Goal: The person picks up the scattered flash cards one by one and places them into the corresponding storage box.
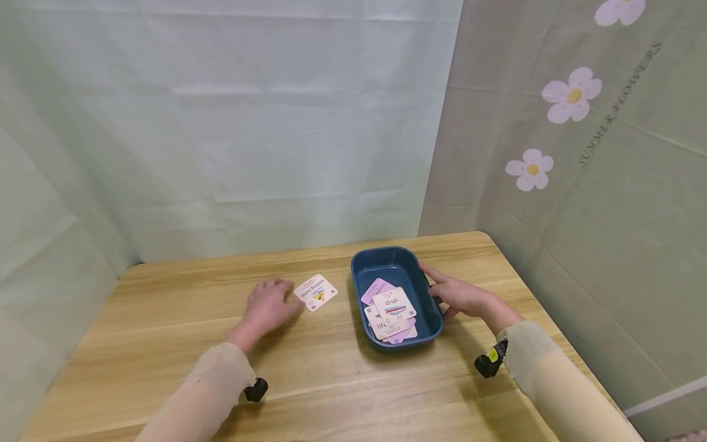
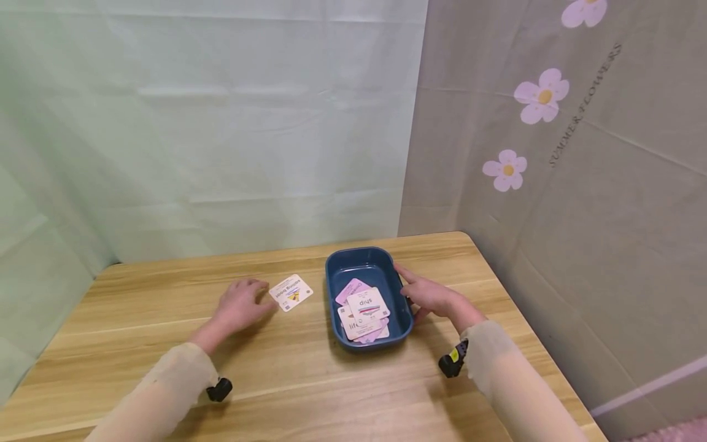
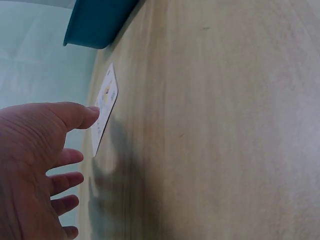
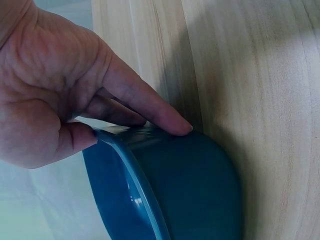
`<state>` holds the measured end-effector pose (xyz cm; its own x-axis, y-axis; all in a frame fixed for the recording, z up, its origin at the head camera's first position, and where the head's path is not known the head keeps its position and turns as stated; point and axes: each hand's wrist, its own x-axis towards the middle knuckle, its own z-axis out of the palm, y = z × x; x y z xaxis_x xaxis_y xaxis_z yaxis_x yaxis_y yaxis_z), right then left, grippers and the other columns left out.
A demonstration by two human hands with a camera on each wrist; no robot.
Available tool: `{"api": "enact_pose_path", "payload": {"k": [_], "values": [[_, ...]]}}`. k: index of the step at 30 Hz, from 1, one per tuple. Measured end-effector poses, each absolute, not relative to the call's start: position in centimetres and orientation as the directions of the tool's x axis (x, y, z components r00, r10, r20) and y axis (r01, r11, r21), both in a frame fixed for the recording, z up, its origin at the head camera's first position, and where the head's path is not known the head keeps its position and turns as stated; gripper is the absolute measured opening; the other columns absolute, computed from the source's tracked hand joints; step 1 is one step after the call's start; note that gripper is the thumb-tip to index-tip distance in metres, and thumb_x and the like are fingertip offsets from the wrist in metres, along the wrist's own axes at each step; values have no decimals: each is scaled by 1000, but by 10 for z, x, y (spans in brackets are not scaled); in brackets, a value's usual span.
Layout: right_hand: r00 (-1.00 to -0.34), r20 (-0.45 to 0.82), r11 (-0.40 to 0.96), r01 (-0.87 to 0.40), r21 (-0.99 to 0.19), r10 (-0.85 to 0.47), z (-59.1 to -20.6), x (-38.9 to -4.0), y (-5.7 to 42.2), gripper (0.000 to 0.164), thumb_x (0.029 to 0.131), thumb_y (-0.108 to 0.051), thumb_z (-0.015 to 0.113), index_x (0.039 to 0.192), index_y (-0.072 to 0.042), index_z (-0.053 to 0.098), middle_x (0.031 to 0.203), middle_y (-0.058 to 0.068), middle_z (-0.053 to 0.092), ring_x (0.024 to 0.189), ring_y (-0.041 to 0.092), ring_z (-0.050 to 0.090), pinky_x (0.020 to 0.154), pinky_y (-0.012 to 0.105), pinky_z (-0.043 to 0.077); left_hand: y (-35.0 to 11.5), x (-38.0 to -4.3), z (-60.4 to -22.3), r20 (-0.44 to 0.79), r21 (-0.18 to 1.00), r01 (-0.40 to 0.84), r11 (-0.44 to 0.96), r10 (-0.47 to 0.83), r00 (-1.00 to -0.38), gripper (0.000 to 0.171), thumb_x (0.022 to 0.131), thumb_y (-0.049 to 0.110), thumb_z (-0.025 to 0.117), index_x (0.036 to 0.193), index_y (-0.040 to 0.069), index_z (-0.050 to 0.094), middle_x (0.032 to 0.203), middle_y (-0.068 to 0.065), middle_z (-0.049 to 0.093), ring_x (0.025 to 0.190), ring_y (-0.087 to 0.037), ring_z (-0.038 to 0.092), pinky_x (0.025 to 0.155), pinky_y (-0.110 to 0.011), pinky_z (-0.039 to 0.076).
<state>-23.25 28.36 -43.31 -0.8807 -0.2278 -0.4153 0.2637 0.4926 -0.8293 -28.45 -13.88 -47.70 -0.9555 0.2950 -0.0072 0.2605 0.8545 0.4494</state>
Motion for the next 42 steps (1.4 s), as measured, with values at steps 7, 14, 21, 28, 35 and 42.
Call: {"api": "enact_pose_path", "payload": {"k": [7,14,21,28,35,42], "values": [[-880,-417,487,268,-831,-227,-433,-232,283,74,104,-7,41,166,-27,6,165,28,14,122,36,53,76,49,61,-132,-283,-480,-2,416,258,872,285,-959,74,92,45,71,145,-2,52,150,-29,44,139,-54,32,114,-69,19],[-881,-412,487,261,-834,-233,-432,-232,284,73,105,-8,41,166,-27,6,166,27,15,127,38,52,79,50,60,-130,-285,-484,1,410,249,878,273,-962,77,90,50,72,145,-1,53,149,-29,44,138,-53,33,114,-68,19],[-880,-410,495,253,-831,-239,-432,-233,284,74,104,-9,41,166,-27,5,168,23,7,130,41,48,79,50,60,-128,-287,-486,-1,396,245,885,267,-964,80,89,53,73,144,-1,53,149,-30,44,137,-53,34,114,-67,20],[-881,-409,501,249,-829,-238,-432,-234,282,73,104,-9,41,166,-28,6,170,19,0,136,45,38,78,52,60,-125,-288,-488,-21,392,226,892,254,-967,82,88,55,73,145,-1,53,149,-30,43,137,-53,33,114,-67,19],[-883,-410,493,258,-831,-230,-432,-233,281,74,103,-7,41,166,-28,7,170,19,0,136,45,37,76,51,60,-124,-283,-486,-6,395,222,891,244,-970,83,87,55,74,143,-2,54,148,-31,43,136,-53,34,113,-68,21],[-882,-408,481,258,-838,-237,-431,-231,283,75,103,-7,42,166,-27,7,170,19,0,136,45,37,77,51,60,-123,-282,-487,9,388,219,895,234,-972,81,87,55,74,143,0,55,149,-29,44,136,-53,35,111,-68,23]]}}
